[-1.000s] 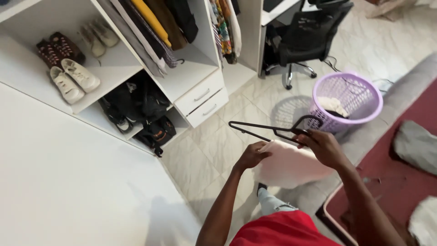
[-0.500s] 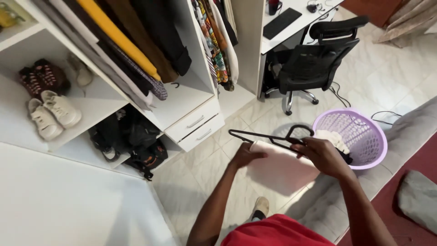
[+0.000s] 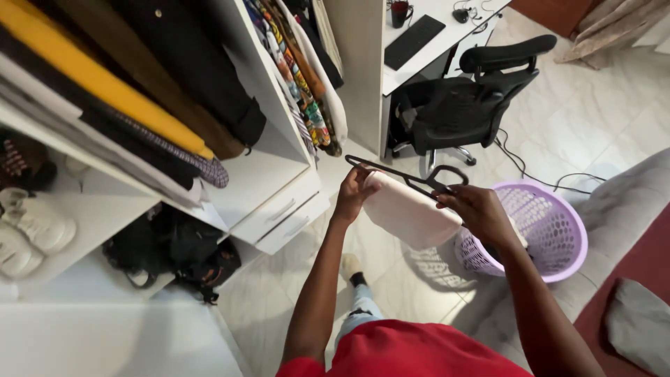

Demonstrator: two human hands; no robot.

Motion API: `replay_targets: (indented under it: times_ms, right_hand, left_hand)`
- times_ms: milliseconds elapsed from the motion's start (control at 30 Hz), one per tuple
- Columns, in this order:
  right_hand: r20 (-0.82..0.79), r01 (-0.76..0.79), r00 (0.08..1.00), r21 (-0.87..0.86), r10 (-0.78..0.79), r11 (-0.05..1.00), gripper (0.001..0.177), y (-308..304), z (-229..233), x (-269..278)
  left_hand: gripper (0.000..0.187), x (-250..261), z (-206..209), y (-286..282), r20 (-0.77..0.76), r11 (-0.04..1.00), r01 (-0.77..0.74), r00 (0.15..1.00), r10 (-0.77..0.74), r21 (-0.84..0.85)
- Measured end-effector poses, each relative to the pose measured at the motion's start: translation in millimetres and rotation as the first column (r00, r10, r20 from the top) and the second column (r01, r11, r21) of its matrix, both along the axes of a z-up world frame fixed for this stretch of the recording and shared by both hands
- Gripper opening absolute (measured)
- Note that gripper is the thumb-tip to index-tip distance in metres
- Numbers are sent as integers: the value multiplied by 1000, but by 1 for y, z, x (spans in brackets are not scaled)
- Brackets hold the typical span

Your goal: The person places clothes onto hangers by hand and hangs them inside a wardrobe.

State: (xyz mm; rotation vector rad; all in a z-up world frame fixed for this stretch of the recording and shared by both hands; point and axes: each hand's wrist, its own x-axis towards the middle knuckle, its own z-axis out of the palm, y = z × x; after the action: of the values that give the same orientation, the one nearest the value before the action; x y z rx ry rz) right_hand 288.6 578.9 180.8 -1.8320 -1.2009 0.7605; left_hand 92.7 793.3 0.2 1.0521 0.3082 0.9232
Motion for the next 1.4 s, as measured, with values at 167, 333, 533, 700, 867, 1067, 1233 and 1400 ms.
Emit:
replay_targets:
  times_ms: [167, 333, 533, 700, 867, 1067, 1233, 1400]
  right_hand:
    - [-215, -179, 963, -52, 164, 982, 37, 60, -37, 59]
    - [-109, -199, 979, -304, 174, 931, 31, 107, -68, 111]
    - [103, -203, 970, -142, 218, 969, 32, 186, -73, 108]
    - [-509, -245, 832, 19, 220, 969, 64, 245, -53, 92]
    - [-525, -161, 818, 183, 235, 970, 58, 320, -48, 90]
    - [-474, -106, 868, 118, 150, 987, 50, 429, -44, 105]
    - [-452, -131, 878, 91, 158, 987, 51, 525, -49, 134]
    - [-321, -178, 921, 160, 222, 971, 43, 609, -46, 153]
  left_hand:
    - [22, 35, -67, 100, -69, 999, -31, 997, 29, -40]
    - [19, 82, -86, 194, -22, 986, 0, 1000, -3, -167]
    - [18, 103, -40, 292, 105, 946, 66, 994, -34, -317]
    - [32, 140, -42, 386, 44, 977, 34, 999, -25, -208]
    - [56, 169, -26, 447, -164, 957, -289, 943, 289, 23]
    - [66, 177, 30, 499, -112, 826, -502, 833, 541, 256]
    - [70, 194, 64, 543, -174, 574, -627, 582, 795, 526]
    - [80, 212, 69, 587, -433, 625, -613, 454, 779, 482]
